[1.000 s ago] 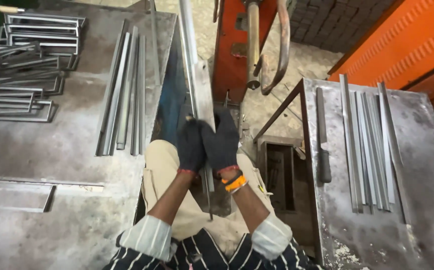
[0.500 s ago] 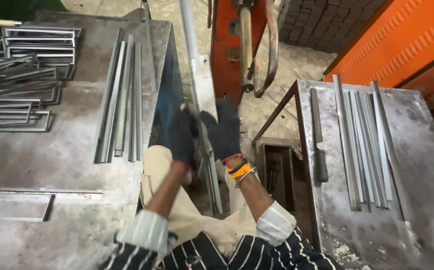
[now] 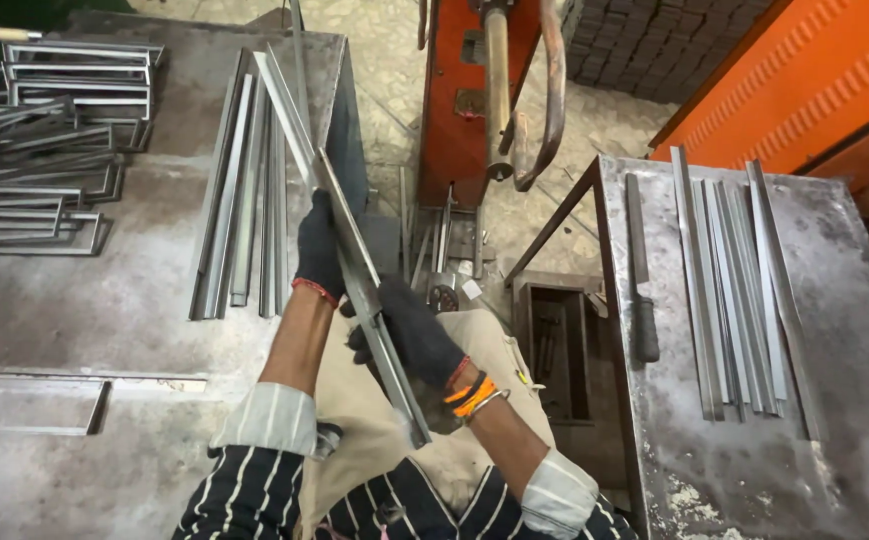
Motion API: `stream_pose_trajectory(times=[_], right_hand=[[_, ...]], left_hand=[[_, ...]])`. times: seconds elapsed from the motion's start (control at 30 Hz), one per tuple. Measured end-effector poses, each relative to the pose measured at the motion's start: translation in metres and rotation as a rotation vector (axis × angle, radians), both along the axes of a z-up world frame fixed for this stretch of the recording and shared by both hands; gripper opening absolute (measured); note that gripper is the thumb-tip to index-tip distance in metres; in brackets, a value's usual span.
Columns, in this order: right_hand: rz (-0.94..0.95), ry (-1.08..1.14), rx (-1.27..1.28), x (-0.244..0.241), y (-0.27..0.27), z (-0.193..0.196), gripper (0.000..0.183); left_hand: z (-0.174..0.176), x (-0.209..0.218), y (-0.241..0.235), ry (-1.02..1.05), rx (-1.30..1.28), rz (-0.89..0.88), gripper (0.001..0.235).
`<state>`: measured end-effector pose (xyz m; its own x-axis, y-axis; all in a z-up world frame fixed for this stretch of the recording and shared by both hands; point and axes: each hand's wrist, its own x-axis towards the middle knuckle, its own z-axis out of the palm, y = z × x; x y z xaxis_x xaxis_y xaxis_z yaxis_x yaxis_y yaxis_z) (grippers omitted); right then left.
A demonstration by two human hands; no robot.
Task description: The person picks up rectangular metal frame pieces and metal strips from the workbench, aligns and assembles them into rectangular frames, and operates a foot-press machine to press the frame joints, with occasional sparks visible. Finished frames are stacked on the bench.
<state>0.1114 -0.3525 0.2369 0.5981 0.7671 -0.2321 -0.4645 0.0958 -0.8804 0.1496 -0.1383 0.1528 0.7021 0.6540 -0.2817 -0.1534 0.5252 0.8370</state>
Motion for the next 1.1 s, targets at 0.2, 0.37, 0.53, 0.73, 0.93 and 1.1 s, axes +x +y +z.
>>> stream_pose_trajectory(times=[0.2, 0.37, 0.53, 0.73, 0.93, 1.1], right_hand=[[0.198, 0.307, 0.018, -0.018, 0.017, -0.036, 0.062], [0.300, 0.324, -0.022, -0.042, 0.034, -0.055, 0.070], [0.327, 0.331, -0.129, -0.061, 0.029, -0.070, 0.075], [0.322, 0.324, -0.198, -0.057, 0.030, -0.086, 0.079], [0.285, 0.249, -0.183, -0.047, 0.026, -0.075, 0.077], [0.241, 0.255, -0.180, -0.036, 0.024, -0.078, 0.076]], left_hand=[[-0.024, -0.032, 0.023, 0.048, -0.041, 0.103, 0.049], [-0.067, -0.109, 0.058, 0.278, 0.144, 0.159, 0.059], [-0.112, -0.247, 0.116, 0.963, 0.853, 0.378, 0.060], [-0.156, -0.362, 0.143, 1.185, 1.202, 0.355, 0.085], [-0.141, -0.370, 0.136, 1.368, 1.210, 0.089, 0.064], [-0.115, -0.366, 0.151, 1.244, 1.809, -0.056, 0.019]])
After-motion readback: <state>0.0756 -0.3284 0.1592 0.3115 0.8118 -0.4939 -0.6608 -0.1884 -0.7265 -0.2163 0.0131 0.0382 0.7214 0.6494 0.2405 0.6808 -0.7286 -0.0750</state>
